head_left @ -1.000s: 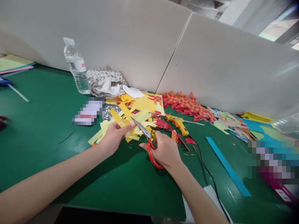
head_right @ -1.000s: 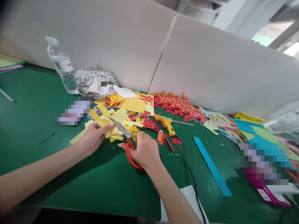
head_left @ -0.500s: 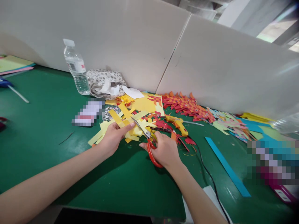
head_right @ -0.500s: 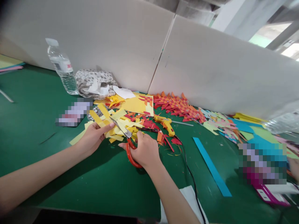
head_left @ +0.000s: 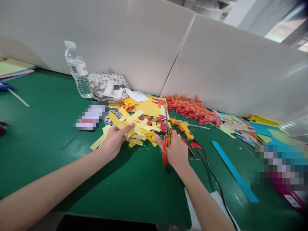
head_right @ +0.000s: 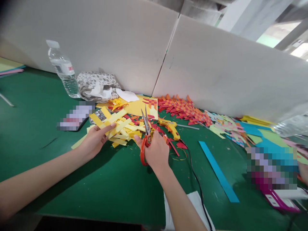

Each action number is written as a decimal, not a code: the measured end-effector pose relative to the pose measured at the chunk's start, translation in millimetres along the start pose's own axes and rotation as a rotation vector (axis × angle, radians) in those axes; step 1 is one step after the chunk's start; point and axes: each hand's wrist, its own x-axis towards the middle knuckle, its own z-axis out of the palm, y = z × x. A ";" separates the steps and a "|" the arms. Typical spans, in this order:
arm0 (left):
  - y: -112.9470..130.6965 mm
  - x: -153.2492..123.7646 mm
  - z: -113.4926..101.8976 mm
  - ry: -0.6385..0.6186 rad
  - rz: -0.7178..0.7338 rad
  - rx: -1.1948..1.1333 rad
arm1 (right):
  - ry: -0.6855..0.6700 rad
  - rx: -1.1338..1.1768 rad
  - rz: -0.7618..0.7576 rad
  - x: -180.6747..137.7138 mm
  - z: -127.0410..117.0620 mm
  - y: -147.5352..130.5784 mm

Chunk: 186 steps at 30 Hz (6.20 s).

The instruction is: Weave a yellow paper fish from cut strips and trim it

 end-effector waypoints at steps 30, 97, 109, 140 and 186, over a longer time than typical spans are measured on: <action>-2.5 -2.4 -0.2 -0.084 0.005 0.086 | 0.063 -0.078 -0.035 -2.1 -1.5 2.9; -2.9 -4.9 0.2 -0.149 0.033 0.184 | 0.120 -0.003 -0.158 -8.4 0.1 -8.7; -5.5 -0.1 -0.5 -0.113 0.075 0.091 | 0.158 0.023 -0.164 -6.0 0.3 -5.5; -5.8 -6.1 1.8 -0.232 0.066 0.128 | -0.258 0.134 -0.097 -11.5 -2.2 -20.1; -7.7 -8.0 1.3 -0.365 0.046 0.323 | -0.090 0.401 0.073 -6.2 -7.6 -12.6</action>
